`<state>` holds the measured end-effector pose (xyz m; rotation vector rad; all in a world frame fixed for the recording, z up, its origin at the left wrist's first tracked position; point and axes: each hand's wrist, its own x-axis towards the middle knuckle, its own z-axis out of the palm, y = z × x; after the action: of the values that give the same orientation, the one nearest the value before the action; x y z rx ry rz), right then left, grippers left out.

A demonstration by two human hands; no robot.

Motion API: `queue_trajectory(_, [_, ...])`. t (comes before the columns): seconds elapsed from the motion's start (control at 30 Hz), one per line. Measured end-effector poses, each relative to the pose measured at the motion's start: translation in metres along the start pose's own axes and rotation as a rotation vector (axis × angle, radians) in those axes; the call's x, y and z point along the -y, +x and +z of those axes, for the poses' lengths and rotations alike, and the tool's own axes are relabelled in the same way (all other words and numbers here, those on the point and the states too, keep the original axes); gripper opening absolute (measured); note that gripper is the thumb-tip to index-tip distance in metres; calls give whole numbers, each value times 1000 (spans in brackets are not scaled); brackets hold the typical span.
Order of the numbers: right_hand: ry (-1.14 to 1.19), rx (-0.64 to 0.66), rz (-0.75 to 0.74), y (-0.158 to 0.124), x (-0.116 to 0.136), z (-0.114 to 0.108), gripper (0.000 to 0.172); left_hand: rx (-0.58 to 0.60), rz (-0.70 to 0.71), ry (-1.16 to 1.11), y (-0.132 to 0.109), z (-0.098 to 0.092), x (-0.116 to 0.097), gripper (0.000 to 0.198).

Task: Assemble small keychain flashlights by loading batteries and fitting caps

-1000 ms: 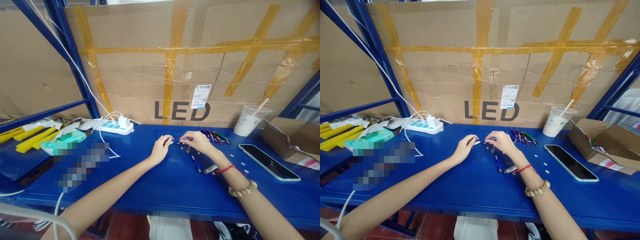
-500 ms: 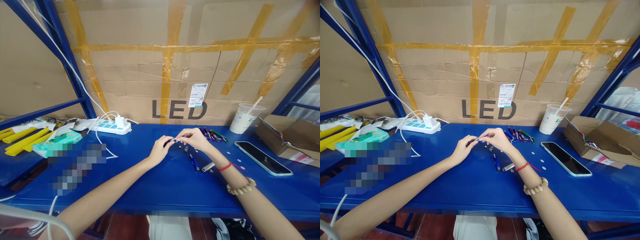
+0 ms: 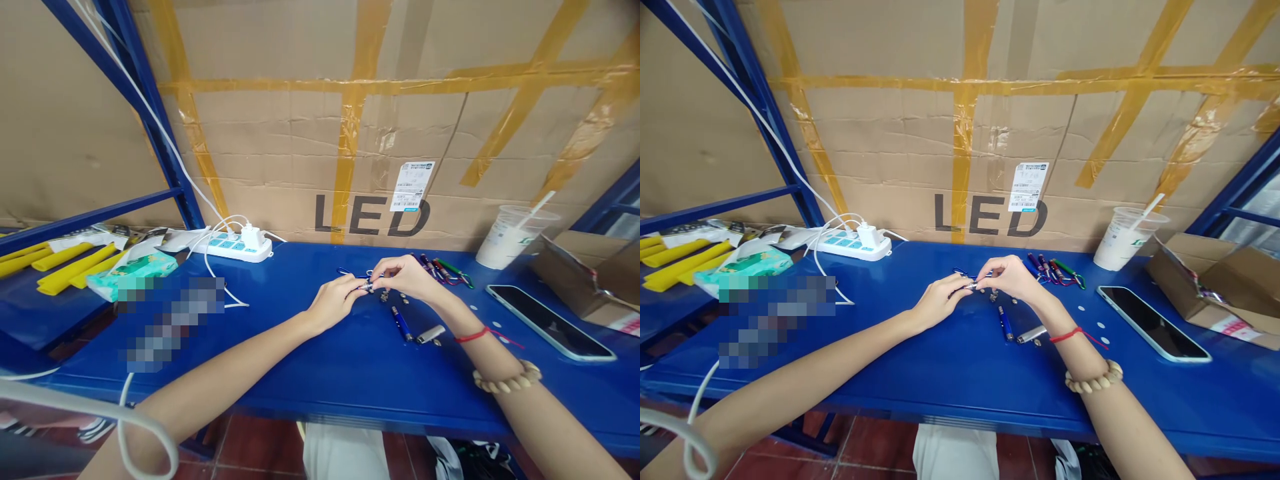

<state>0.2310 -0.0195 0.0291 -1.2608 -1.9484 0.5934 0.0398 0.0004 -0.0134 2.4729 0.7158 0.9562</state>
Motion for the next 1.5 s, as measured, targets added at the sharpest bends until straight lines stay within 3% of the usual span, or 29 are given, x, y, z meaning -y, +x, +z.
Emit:
queue_trajectory(0.57, [-16,3,24,-1,3,10,37,13,-37,26,1,-3,3,27])
queue_trajectory(0.8, [-46,7,52,1,-1,10,37,-34,-173,-17,8,0,11,20])
queue_trajectory(1.03, [-320,-133,114,-2,-3,-10,33,-288,-262,-201,11,-1,7,18])
queue_trajectory(1.23, [-660,-14,187,-4,-10,-11,20,-324,-419,-287,11,-7,-2,22])
queue_trajectory(1.5, [-763,42,270,-5,-6,-10,16,-365,-437,-350,12,-4,3,25])
